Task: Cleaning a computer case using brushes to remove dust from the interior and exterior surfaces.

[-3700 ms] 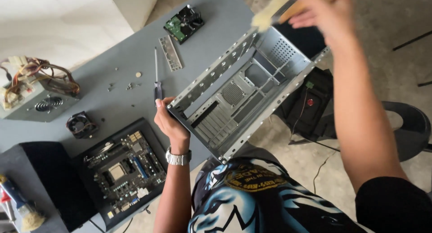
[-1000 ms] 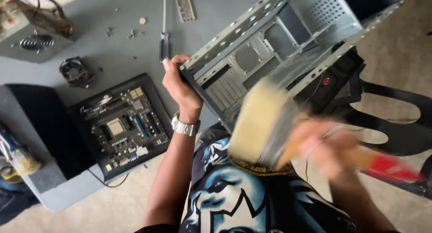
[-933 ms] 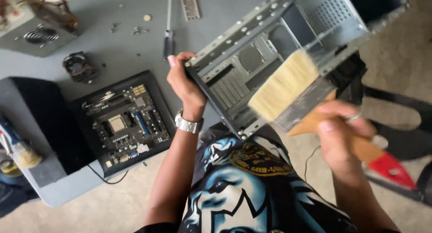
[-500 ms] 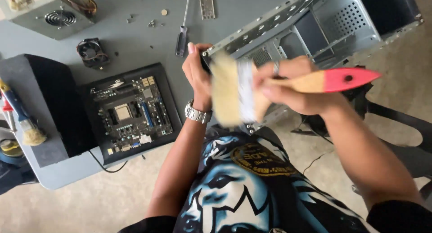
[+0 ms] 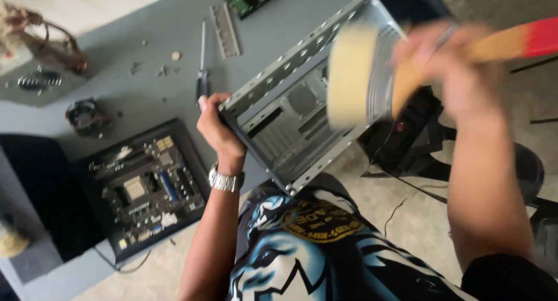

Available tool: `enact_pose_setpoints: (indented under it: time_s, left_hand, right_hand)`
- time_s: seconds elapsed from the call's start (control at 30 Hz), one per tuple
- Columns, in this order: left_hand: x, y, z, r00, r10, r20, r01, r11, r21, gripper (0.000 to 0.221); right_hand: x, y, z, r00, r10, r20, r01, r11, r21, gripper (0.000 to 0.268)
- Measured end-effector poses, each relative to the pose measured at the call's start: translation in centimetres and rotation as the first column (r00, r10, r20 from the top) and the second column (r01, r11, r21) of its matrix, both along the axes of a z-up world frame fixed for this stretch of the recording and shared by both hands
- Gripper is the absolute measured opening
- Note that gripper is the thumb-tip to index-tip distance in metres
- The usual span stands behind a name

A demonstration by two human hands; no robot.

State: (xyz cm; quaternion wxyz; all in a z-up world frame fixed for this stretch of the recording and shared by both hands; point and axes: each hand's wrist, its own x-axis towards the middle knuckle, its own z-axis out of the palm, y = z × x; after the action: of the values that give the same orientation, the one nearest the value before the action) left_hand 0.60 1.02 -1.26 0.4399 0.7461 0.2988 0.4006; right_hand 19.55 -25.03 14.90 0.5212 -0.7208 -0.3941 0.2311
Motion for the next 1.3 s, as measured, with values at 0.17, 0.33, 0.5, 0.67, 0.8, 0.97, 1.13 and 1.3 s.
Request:
enact_pose_setpoints:
  time_s: [0.17,0.33,0.5,0.67,0.8,0.97,1.13,1.3]
  left_hand:
    - [0.3,-0.3,0.1,0.962,0.178,0.208,0.017,0.720,-0.694,0.053]
    - [0.1,-0.3,0.4,0.969,0.119,0.217,0.027,0.820,-0.571,0.046]
    - [-0.1,0.1,-0.2,0.985,-0.075,0.157,0.030,0.961,0.275,0.029]
    - [-0.2,0.1,-1.4,0.983,0.007,0.183,0.042,0.965,-0.260,0.049]
    - [-0.2,-0.7,1.9,0.951,-0.016,0.308,0.127,0.930,-0.344,0.042]
    - [0.3,-0.1,2.0,0.941,-0.033,0.336,0.160,0.921,-0.356,0.037]
    - [-0.5,2.0,0.5,0.962,-0.191,0.197,0.071,0.866,0.494,0.032]
    - [-1.2,2.6,1.0,0.992,-0.080,0.093,0.049,0.954,0.295,0.016]
  right_hand:
    - [8.9,-0.2,-0.8,0.798,-0.588,0.130,0.594,0.805,-0.006,0.023]
    - [7.5,2.7,4.7,0.822,-0.407,0.398,0.566,0.506,-0.651,0.028]
    - [9.6,-0.7,3.3,0.823,-0.334,0.460,0.560,0.614,-0.556,0.015]
    - [7.3,1.5,7.0,0.831,-0.432,0.349,0.534,0.444,-0.720,0.015]
    - [3.2,4.4,12.3,0.855,-0.422,0.302,0.500,0.515,-0.696,0.014]
    - [0.0,6.4,16.1,0.883,-0.388,0.264,0.463,0.629,-0.624,0.014]
    - [0.0,6.0,15.1,0.915,-0.338,0.222,0.404,0.733,-0.548,0.013]
    - [2.7,3.2,11.7,0.948,-0.262,0.178,0.317,0.815,-0.485,0.012]
